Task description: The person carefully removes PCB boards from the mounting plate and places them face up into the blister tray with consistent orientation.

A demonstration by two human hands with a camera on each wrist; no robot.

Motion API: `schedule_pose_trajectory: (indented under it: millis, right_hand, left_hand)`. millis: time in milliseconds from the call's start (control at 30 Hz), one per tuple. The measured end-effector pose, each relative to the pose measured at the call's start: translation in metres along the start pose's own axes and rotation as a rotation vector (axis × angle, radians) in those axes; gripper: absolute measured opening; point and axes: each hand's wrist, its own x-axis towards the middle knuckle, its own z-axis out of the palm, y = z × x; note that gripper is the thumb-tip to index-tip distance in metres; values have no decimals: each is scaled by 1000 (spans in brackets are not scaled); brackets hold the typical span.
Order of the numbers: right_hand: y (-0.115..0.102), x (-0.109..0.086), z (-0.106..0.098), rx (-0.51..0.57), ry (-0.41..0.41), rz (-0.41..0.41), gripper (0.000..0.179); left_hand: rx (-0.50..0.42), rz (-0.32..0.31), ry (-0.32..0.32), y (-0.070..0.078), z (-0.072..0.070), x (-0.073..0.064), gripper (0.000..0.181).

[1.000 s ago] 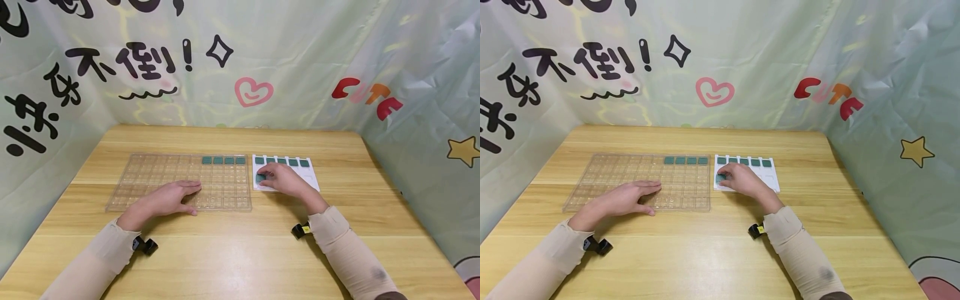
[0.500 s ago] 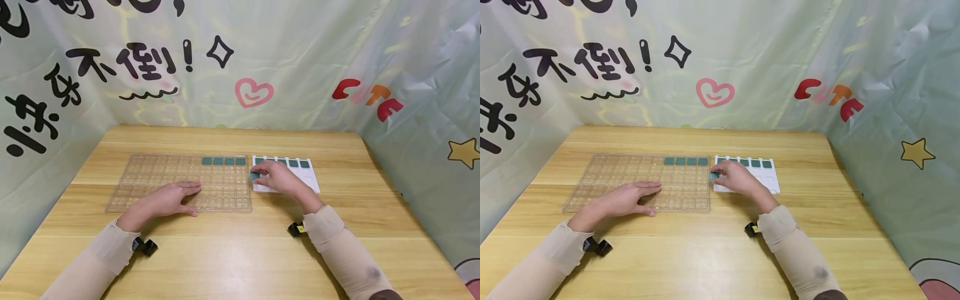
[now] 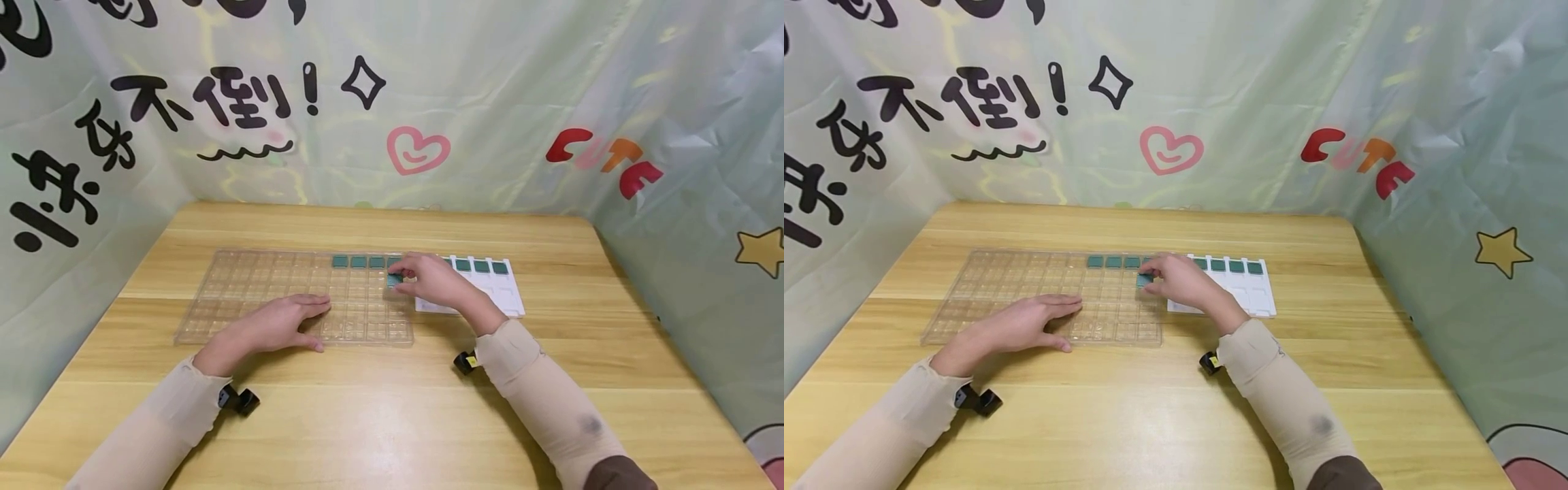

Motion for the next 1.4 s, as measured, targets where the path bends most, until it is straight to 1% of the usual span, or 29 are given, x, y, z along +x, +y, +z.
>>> schedule_pose_trajectory:
  millis: [167,400,533,800,1000,1167,1400]
  right_hand:
    - [-5,12,5,3,-10,-21,37]
    - [-12,28,8,34,-7,-18,36]
    - [-15,36,9,32,-11,-18,36]
    - [-19,54,14,48,-22,5,37]
    - [-22,69,19,48,-30,41,39]
    - [-26,82,22,58,-23,44,34]
    - [-30,99,30,77,0,29,23]
  left_hand:
    - [-3,0,-5,1,-1,0,88]
    - [-6,-1,-10,1,-2,1,87]
    - [-10,2,-3,0,-2,1,86]
    - [-20,2,-2,0,-3,1,85]
    - [-19,8,2,0,-3,1,84]
    - [-21,7,-2,0,-3,1,84]
    - [-21,13,0,-1,-2,1,85]
